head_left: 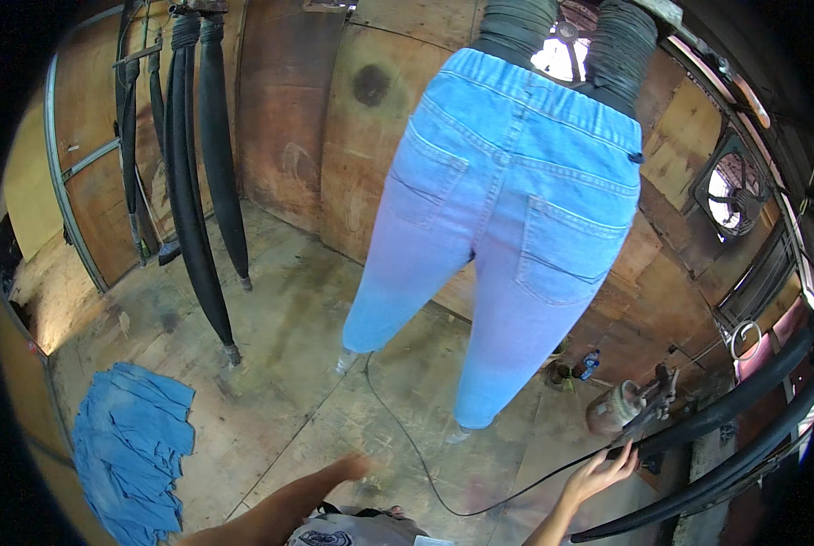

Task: The person repeatedly picks up light blue denim pants from a pile, hangs them on a vertical stand, and sprays them with a handheld spray gun. After spraying, the person removes the pants and returns them to the pile, then repeats the process with another pair.

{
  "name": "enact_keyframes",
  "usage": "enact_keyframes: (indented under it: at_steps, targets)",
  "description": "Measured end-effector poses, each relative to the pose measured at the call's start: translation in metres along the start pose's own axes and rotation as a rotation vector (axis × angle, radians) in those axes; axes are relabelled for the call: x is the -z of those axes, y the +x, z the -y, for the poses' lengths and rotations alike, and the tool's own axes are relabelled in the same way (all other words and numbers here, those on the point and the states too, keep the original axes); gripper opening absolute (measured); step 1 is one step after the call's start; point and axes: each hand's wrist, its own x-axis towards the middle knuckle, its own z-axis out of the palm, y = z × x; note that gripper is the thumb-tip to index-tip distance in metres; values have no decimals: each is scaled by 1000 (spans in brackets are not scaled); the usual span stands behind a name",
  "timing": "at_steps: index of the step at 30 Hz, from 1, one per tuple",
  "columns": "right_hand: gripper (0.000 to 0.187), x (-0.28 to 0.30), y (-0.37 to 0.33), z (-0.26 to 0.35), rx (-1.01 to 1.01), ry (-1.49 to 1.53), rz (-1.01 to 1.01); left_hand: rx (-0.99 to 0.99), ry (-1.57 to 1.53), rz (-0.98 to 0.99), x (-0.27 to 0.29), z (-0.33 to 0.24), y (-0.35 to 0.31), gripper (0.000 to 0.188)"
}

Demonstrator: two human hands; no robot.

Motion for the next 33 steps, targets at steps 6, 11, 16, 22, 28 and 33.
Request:
enact_keyframes:
  at_steps: [6,11,16,22,28,33]
  targets:
    - [50,19,-245,-7,-657,89,731,1662,-585,504,-14,115,-409,47]
    - [35,37,-337,17,-705,185,998,1781,-689,311,52,140,-428,52]
    - [27,0,-289,26,-598,337,870,1594,-729,266,17,181,-374,58]
    - [40,-69,-170,40,-838,648,808,979,-405,26,33,231,-137,65]
    - [55,-156,-137,28,-1016,790,980,664,-884,-779,198,207,125,72]
    - [70,-227,-194,-14,-1308,751,1373,737,-1208,-419,243,183,152,80]
